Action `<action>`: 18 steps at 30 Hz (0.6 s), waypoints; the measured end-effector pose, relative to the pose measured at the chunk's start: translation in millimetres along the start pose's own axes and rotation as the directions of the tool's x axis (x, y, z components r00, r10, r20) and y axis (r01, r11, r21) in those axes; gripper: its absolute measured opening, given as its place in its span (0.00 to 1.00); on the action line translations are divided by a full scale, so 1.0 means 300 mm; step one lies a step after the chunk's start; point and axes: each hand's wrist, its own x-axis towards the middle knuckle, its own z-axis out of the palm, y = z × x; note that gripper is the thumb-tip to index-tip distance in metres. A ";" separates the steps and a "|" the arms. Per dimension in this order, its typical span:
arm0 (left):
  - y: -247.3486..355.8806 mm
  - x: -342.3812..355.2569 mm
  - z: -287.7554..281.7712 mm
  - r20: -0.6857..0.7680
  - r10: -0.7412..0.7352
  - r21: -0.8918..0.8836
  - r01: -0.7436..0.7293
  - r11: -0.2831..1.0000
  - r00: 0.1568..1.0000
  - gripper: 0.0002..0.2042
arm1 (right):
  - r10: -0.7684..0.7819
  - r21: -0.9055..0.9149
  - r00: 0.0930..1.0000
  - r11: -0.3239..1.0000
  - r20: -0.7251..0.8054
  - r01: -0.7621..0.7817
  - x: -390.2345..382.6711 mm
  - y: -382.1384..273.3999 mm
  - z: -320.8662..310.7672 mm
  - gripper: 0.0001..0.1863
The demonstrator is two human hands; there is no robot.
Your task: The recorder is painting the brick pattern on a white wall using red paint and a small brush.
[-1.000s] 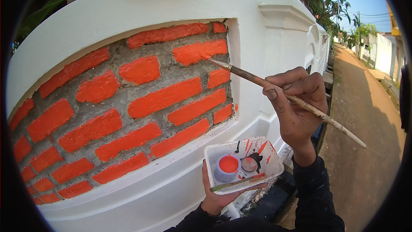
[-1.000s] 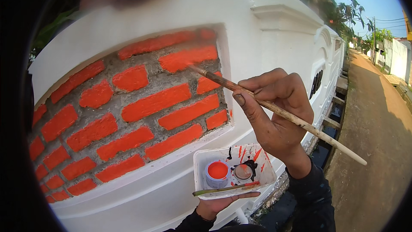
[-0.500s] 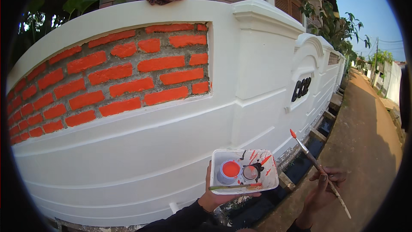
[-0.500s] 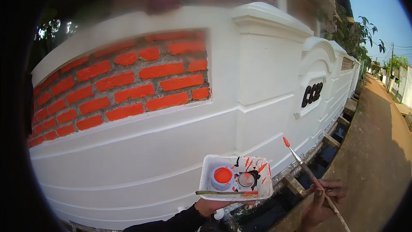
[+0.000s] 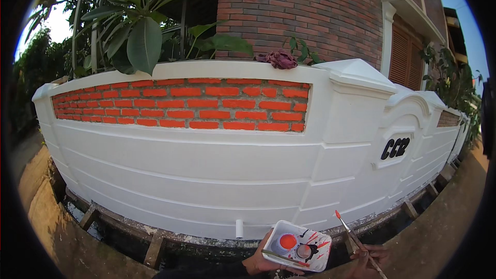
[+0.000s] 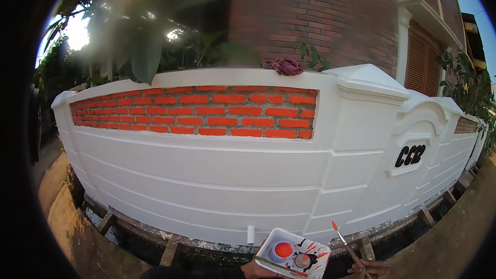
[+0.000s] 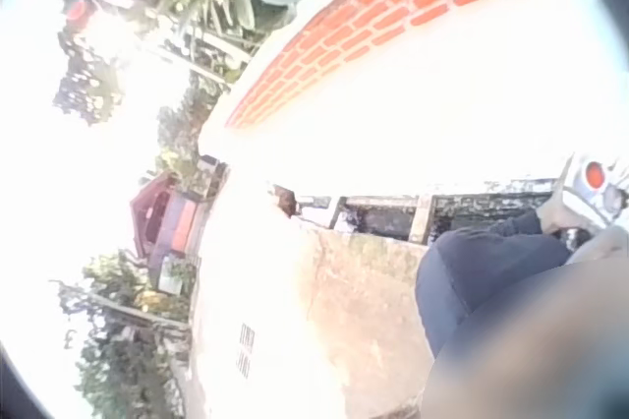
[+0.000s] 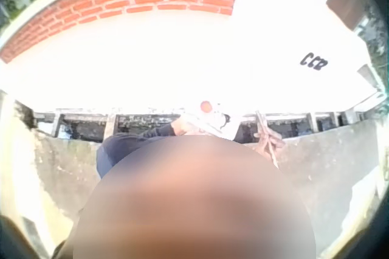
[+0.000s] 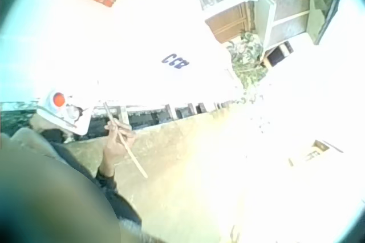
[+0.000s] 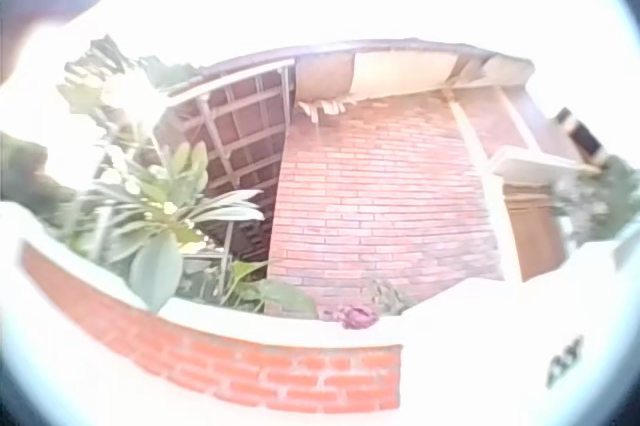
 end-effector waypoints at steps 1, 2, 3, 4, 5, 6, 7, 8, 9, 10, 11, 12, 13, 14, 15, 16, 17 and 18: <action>-0.041 -0.023 0.043 0.004 0.011 0.015 -0.011 1.000 1.000 0.43 | -0.003 0.014 1.000 1.000 0.012 0.003 -0.026 -0.026 -0.012 0.11; -0.077 -0.047 0.084 -0.058 0.050 -0.010 -0.050 0.999 0.997 0.42 | 0.003 -0.014 1.000 1.000 0.014 -0.003 -0.061 -0.040 -0.033 0.11; -0.109 -0.075 0.123 -0.120 0.082 -0.038 -0.088 0.995 0.989 0.41 | 0.009 -0.047 1.000 0.999 0.012 -0.008 -0.100 -0.060 -0.044 0.10; -0.137 -0.104 0.161 -0.182 0.113 -0.064 -0.126 0.990 0.977 0.40 | -0.002 -0.040 1.000 0.999 0.003 0.002 -0.137 -0.078 -0.048 0.09; -0.167 -0.132 0.199 -0.248 0.143 -0.082 -0.168 0.982 0.958 0.38 | -0.004 -0.025 1.000 1.000 0.009 0.004 -0.172 -0.111 -0.046 0.09; -0.197 -0.152 0.235 -0.308 0.174 -0.101 -0.214 0.972 0.935 0.37 | 0.052 -0.066 0.999 0.996 0.004 -0.052 -0.197 -0.154 -0.046 0.09; -0.226 -0.172 0.270 -0.369 0.201 -0.119 -0.260 0.958 0.908 0.36 | 0.109 -0.107 0.994 0.988 -0.005 -0.109 -0.217 -0.192 -0.040 0.09; -0.257 -0.190 0.303 -0.429 0.225 -0.134 -0.308 0.942 0.875 0.35 | 0.113 -0.073 0.994 0.991 -0.010 -0.113 -0.229 -0.224 -0.024 0.09; -0.269 -0.210 0.335 -0.489 0.235 -0.147 -0.345 0.927 0.840 0.34 | 0.108 -0.065 0.994 0.992 -0.011 -0.108 -0.257 -0.236 -0.015 0.09; -0.283 -0.229 0.366 -0.548 0.244 -0.157 -0.384 0.910 0.800 0.33 | 0.094 -0.035 0.994 0.995 0.062 -0.092 -0.290 -0.238 -0.014 0.10; -0.300 -0.245 0.396 -0.605 0.250 -0.163 -0.425 0.890 0.756 0.33 | 0.079 -0.004 0.988 0.997 0.135 -0.079 -0.314 -0.242 -0.006 0.10; -0.337 -0.246 0.418 -0.660 0.255 -0.173 -0.473 0.864 0.707 0.32 | 0.133 0.048 0.981 0.989 0.139 -0.141 -0.329 -0.263 0.020 0.10; -0.376 -0.250 0.442 -0.712 0.257 -0.178 -0.522 0.834 0.653 0.31 | 0.138 0.052 0.979 0.988 0.148 -0.147 -0.338 -0.299 0.045 0.10; -0.419 -0.249 0.465 -0.762 0.255 -0.180 -0.572 0.800 0.596 0.31 | 0.177 0.080 0.970 0.978 0.165 -0.192 -0.341 -0.334 0.067 0.10; -0.462 -0.232 0.522 -0.765 0.246 -0.192 -0.576 0.795 0.595 0.31 | 0.218 0.091 0.960 0.967 0.174 -0.236 -0.364 -0.359 0.065 0.10; -0.491 -0.185 0.622 -0.711 0.322 -0.156 -0.587 0.795 0.625 0.27 | 0.231 0.101 0.956 0.963 0.181 -0.252 -0.386 -0.347 0.056 0.10; -0.525 -0.166 0.683 -0.647 0.418 -0.105 -0.617 0.780 0.638 0.26 | 0.246 0.106 0.948 0.957 0.202 -0.270 -0.389 -0.370 0.062 0.10; -0.557 -0.216 0.652 -0.623 0.469 0.077 -0.548 0.833 0.626 0.26 | 0.282 0.082 0.936 0.949 0.212 -0.304 -0.381 -0.407 0.076 0.09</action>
